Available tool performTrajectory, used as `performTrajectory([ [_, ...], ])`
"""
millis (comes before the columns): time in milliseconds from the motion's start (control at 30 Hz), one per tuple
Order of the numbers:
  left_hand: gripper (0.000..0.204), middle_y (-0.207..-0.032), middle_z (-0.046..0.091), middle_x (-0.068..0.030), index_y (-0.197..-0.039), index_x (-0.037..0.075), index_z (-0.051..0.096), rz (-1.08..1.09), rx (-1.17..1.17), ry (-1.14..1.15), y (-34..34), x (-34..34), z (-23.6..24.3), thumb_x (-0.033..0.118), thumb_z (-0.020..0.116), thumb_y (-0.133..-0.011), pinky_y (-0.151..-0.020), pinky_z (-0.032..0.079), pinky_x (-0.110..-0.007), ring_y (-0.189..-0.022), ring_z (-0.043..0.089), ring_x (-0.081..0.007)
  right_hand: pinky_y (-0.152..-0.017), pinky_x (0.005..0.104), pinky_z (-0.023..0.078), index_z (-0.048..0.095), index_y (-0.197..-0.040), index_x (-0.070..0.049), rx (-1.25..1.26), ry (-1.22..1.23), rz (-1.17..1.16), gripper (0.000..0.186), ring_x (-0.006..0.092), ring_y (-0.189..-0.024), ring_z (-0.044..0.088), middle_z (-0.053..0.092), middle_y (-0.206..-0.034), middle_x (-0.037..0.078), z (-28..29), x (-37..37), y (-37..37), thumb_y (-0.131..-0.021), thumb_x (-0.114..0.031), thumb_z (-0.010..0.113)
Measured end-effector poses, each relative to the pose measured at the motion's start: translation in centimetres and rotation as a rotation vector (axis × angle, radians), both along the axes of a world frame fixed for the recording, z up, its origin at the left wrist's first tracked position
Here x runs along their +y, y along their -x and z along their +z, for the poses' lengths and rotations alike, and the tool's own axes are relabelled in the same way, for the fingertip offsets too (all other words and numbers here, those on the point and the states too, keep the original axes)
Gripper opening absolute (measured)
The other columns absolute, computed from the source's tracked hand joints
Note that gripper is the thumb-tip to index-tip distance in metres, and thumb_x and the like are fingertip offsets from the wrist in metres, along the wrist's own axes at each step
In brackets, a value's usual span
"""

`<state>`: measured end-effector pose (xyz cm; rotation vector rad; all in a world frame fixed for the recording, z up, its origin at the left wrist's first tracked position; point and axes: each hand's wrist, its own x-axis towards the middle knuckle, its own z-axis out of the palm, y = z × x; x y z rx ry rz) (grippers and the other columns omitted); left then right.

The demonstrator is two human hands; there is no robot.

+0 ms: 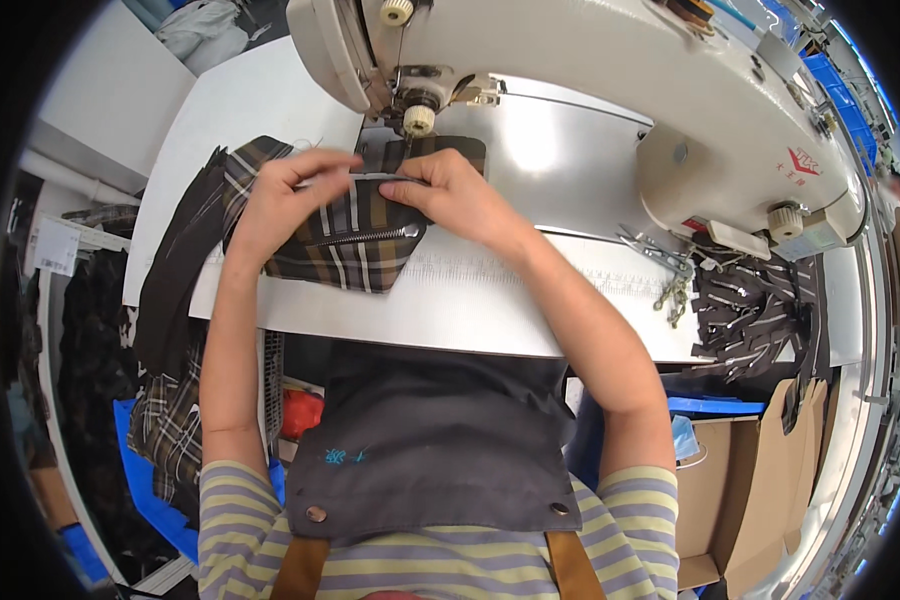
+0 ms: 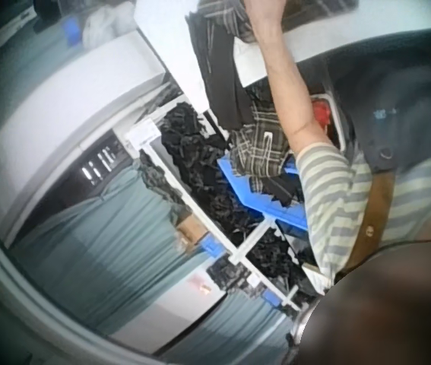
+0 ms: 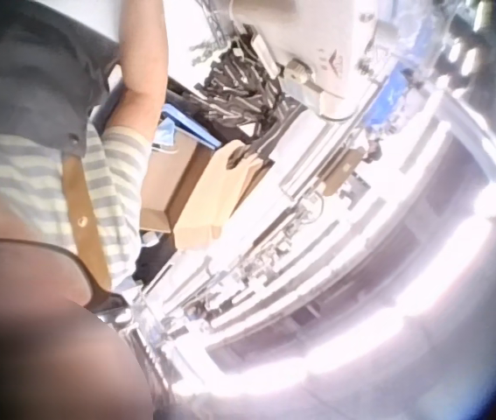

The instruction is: Sewing a zipper onto a piece of plaid leather or fabric material.

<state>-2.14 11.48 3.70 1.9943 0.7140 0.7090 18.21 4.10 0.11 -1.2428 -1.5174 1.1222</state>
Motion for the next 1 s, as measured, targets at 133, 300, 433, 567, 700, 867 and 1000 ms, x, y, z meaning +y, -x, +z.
performTrajectory([
  [133,0.024,-0.079,0.064,0.0011,-0.097,-0.006,0.066,-0.312,0.247,0.378,2.1,-1.3,-0.3,0.011,0.071,-0.081,-0.068,0.045,-0.021,-0.074,0.052,-0.0043,-0.046,0.0215,0.028,0.065,-0.074,-0.003,0.065,0.126,0.056,0.024,0.0014,-0.053,0.035,0.046,-0.058,-0.008,0.6,-0.4,-0.1,-0.09,-0.021,0.064],
  [300,0.02,-0.066,0.055,0.0048,-0.088,-0.007,0.066,-0.244,0.304,0.345,3.4,-1.9,-0.7,0.012,0.07,-0.082,-0.055,0.037,-0.022,-0.063,0.045,-0.0031,-0.052,0.0188,0.036,0.069,-0.091,-0.002,0.025,0.14,0.141,0.016,0.0008,-0.06,0.046,0.058,-0.069,-0.006,0.5,-0.5,-0.4,-0.089,-0.018,0.065],
  [433,0.02,-0.064,0.053,0.0057,-0.086,-0.007,0.067,-0.229,0.293,0.299,4.1,-2.0,-0.9,0.013,0.07,-0.082,-0.054,0.035,-0.022,-0.062,0.043,-0.0032,-0.064,0.0205,0.043,0.069,-0.1,0.0,0.098,0.216,0.086,0.022,0.0062,-0.071,0.057,0.067,-0.081,0.001,0.4,-0.8,-1.0,-0.087,-0.017,0.065],
  [567,0.022,-0.071,0.059,0.0034,-0.09,-0.007,0.066,-0.169,0.314,0.317,4.7,-2.0,-1.4,0.015,0.067,-0.084,-0.06,0.039,-0.022,-0.068,0.047,-0.0039,-0.073,0.0242,0.048,0.067,-0.103,0.002,-0.043,-0.013,-0.09,0.023,0.0116,-0.08,0.061,0.068,-0.091,0.005,0.7,-2.7,-2.6,-0.087,-0.013,0.063],
  [700,0.027,-0.087,0.066,-0.0012,-0.1,-0.007,0.066,-0.165,0.197,0.398,5.4,-1.9,-2.1,0.017,0.063,-0.088,-0.074,0.044,-0.022,-0.08,0.055,-0.0061,-0.09,0.03,0.045,0.064,-0.109,0.002,-0.416,-0.026,-0.33,0.023,0.0168,-0.097,0.062,0.067,-0.108,0.009,1.2,-7.6,-5.9,-0.088,-0.009,0.06],
  [867,0.027,-0.094,0.068,-0.0032,-0.104,-0.007,0.065,-0.168,0.215,0.438,6.1,-1.7,-2.8,0.016,0.061,-0.09,-0.078,0.045,-0.022,-0.085,0.058,-0.0075,-0.095,0.0358,0.043,0.063,-0.109,0.001,-0.958,-0.167,-0.44,0.025,0.0303,-0.11,0.058,0.063,-0.116,0.015,1.7,-13.9,-10.7,-0.086,-0.008,0.062],
  [1000,0.027,-0.093,0.068,-0.0032,-0.104,-0.007,0.065,-0.198,0.161,0.486,6.2,-1.8,-3.1,0.015,0.06,-0.09,-0.078,0.046,-0.022,-0.084,0.058,-0.0072,-0.091,0.0373,0.045,0.062,-0.11,0.001,-1.051,-0.175,-0.538,0.027,0.0337,-0.106,0.059,0.063,-0.113,0.016,0.3,-16.3,-12.2,-0.084,-0.006,0.062],
])
